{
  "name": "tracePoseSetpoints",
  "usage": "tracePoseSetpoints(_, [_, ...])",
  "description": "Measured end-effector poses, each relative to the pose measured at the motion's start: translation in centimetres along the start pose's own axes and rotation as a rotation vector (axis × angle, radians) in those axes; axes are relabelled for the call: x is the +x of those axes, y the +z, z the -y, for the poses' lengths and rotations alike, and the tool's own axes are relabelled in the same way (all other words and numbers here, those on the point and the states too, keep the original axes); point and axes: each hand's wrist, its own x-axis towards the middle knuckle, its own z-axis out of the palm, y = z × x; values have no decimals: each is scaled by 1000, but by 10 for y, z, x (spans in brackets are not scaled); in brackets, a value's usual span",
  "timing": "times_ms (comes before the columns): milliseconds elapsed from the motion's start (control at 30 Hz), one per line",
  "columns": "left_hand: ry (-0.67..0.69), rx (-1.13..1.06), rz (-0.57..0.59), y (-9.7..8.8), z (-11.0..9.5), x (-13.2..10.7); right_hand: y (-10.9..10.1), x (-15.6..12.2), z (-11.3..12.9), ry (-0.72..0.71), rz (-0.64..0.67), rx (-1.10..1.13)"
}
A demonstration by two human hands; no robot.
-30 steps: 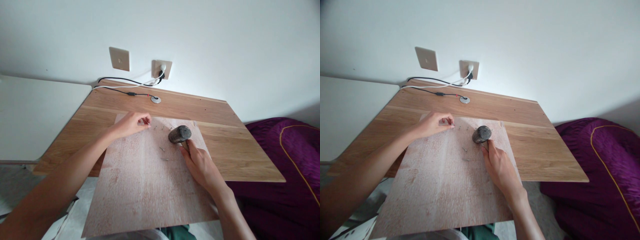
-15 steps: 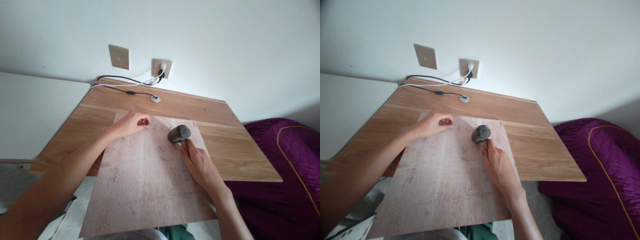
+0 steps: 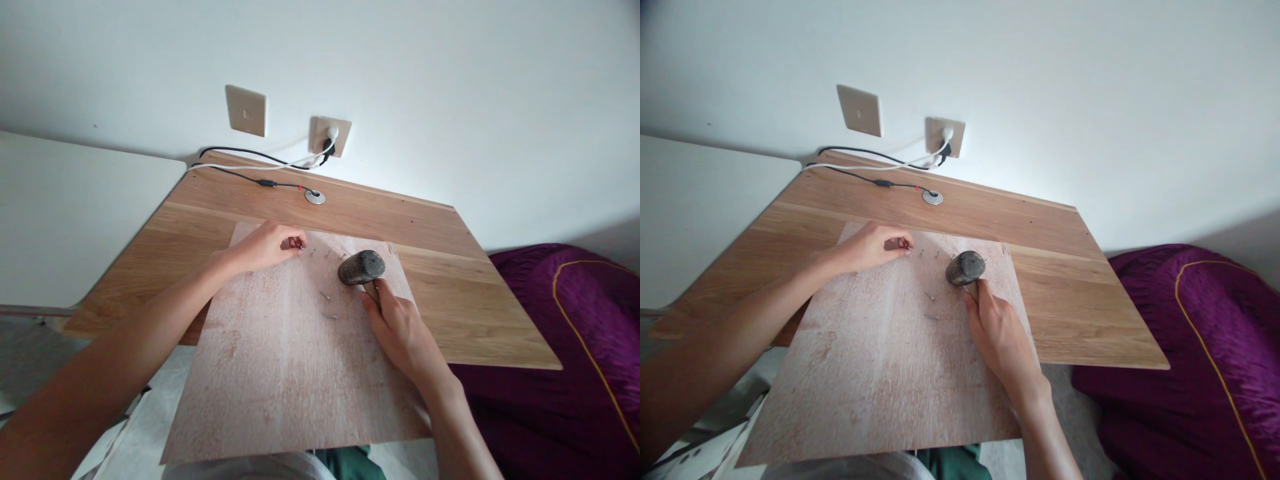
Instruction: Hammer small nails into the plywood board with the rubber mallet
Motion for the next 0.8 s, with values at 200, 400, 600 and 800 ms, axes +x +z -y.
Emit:
tracePoseSetpoints(200, [-26, -117, 31, -1, 4, -1, -2, 2, -1, -1, 21, 21])
tracePoseSetpoints(400, [-19, -73, 11, 1, 7, 0, -13, 14, 26, -100, -6, 92])
tracePoseSetpoints(600, [-41, -73, -21, -4, 11, 0, -11, 50, 70, -220, 10, 23])
tracePoseSetpoints(800, [-53, -102, -1, -3, 6, 1, -2, 61, 71, -213, 25, -52])
